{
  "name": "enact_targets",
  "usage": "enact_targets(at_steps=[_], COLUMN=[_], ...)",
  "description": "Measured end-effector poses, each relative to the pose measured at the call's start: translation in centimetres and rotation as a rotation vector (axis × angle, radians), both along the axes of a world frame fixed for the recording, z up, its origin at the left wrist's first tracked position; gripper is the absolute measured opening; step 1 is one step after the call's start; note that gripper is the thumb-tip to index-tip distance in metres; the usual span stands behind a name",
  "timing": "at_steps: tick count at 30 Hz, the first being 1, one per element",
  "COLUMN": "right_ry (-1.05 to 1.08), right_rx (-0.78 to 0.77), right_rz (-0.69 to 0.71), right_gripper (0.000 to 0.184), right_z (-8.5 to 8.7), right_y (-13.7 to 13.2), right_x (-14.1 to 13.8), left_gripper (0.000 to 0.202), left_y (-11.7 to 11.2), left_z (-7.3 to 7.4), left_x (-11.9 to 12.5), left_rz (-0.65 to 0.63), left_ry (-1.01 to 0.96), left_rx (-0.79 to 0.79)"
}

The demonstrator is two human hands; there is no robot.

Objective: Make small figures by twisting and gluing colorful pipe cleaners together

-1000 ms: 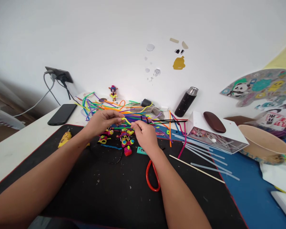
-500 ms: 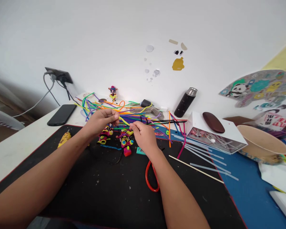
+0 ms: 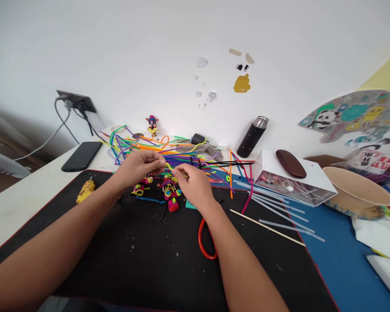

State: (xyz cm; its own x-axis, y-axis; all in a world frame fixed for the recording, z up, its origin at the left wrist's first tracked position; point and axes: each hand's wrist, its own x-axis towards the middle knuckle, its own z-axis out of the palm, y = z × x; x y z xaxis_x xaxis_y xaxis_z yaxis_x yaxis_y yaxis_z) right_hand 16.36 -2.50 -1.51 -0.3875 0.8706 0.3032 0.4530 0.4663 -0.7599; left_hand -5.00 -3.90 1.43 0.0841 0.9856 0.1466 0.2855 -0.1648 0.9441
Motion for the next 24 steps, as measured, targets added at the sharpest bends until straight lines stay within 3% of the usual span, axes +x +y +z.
enact_targets(at_steps=[6,14,19,24], right_ry=[-0.015,-0.078,-0.139,-0.106], right_rx=[0.037,0.067,0.132,0.073], right_rz=[0.023,0.051,0.040,0.073], right_gripper=[0.018,0.023,0.024,0.025], right_z=[-0.2,0.1,0.3,0.4], right_y=[-0.3,-0.6,-0.4,-0.5], right_x=[-0.5,-0.6,-0.6,-0.6], left_gripper=[0.038,0.042,0.040,0.040], left_y=[-0.5,-0.6,-0.2,0.1], left_z=[0.0,0.6,0.0,-0.3], left_x=[1.0,1.1,0.1,-0.4], left_rz=[-0.046,-0.082,0.031,0.075], left_ry=[0.011,-0.048,0.017,-0.013], left_rx=[-0.031,-0.143,-0.089,-0.068])
